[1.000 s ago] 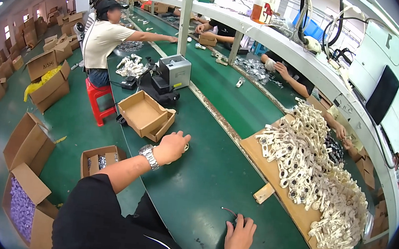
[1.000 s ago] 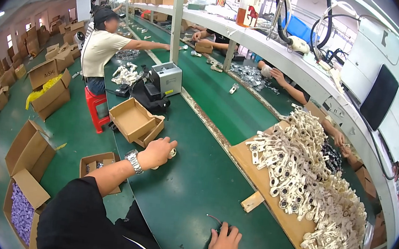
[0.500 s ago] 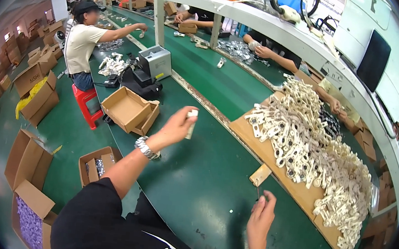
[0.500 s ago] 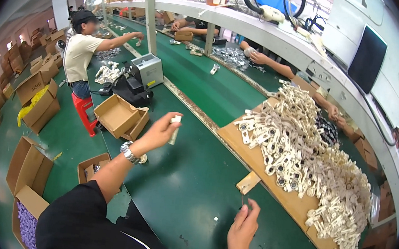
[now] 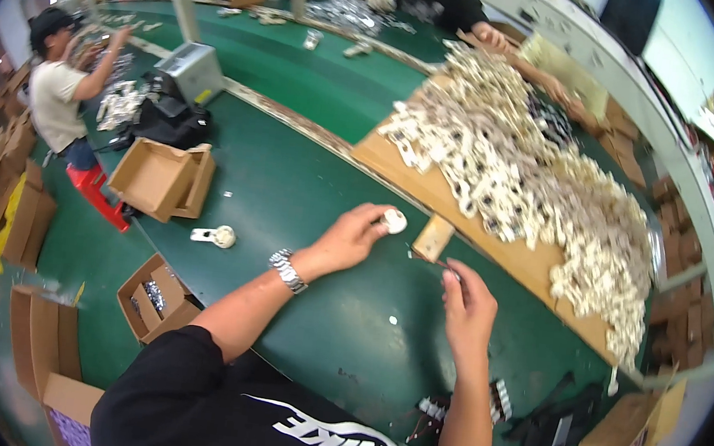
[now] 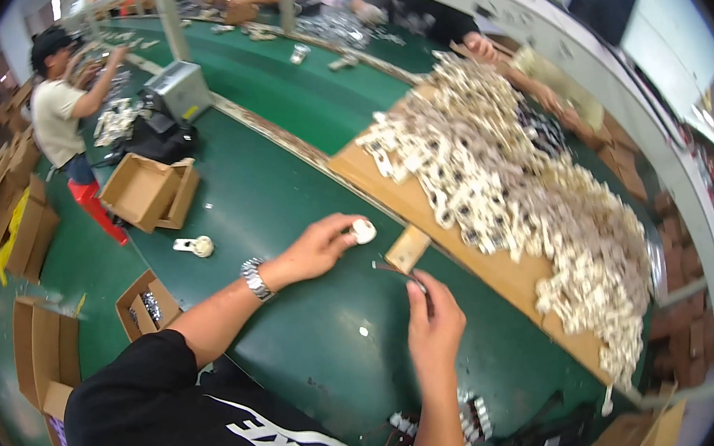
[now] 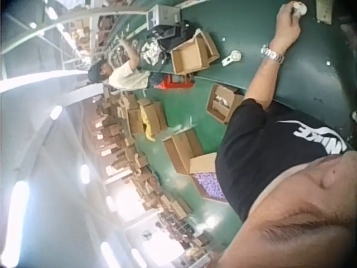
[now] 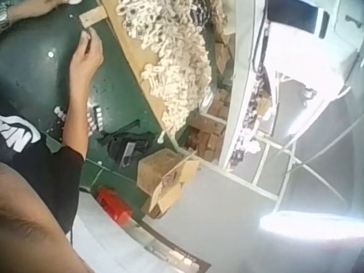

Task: The person assembles electronic components by hand, inserting small motors into white plastic housings.

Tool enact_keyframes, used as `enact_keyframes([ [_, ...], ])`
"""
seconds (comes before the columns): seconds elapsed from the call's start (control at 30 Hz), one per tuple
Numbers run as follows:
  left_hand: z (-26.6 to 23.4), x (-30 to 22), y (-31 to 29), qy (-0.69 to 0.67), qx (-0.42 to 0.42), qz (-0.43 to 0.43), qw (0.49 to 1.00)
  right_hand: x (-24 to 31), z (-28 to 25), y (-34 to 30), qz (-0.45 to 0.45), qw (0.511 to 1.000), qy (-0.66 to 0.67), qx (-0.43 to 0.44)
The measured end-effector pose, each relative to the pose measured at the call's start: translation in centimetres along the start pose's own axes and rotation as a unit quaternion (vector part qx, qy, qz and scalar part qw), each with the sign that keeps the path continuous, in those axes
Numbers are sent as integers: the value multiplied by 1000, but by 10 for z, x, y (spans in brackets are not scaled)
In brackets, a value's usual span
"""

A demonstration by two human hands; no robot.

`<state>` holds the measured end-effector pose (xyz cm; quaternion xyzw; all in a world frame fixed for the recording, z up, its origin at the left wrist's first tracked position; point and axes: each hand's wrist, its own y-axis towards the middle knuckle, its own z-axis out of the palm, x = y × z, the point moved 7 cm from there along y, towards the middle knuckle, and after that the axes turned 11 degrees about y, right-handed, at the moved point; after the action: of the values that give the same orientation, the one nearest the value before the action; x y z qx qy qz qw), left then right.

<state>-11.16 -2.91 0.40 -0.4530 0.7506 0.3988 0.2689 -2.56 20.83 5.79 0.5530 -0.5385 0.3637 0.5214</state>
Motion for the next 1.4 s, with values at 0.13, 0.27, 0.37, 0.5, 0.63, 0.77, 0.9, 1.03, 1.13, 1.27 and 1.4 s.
enact_keyframes([
  [0.13,1,-26,-3,-25,70,15,997,13,4,2,-42,999,-26,-21],
  [0.27,12,-39,-5,-5,103,48,993,25,2,-3,-99,993,-50,-38],
  [0.37,18,-31,-8,-2,96,38,995,21,3,-4,-82,996,-29,-36],
  [0.5,39,-2,-16,-389,182,-163,888,17,6,-8,-17,999,8,-29],
  [0.63,45,-20,-19,-551,208,-196,784,11,10,-10,7,996,79,-49],
  [0.77,46,-32,-20,-599,221,-215,739,10,12,-11,1,994,96,-50],
  [0.9,50,-20,-25,-576,225,-250,745,9,12,-11,-8,992,111,-54],
  [1.03,49,-9,-25,-430,202,-252,843,12,10,-9,-23,996,71,-38],
  [1.13,47,-8,-23,-390,207,-231,867,14,13,-10,-21,999,42,-19],
  [1.27,47,-15,-24,-378,213,-237,869,17,17,-12,-69,998,10,-10],
  [1.4,47,-14,-25,-346,225,-217,885,19,19,-14,-89,996,-2,-9],
])
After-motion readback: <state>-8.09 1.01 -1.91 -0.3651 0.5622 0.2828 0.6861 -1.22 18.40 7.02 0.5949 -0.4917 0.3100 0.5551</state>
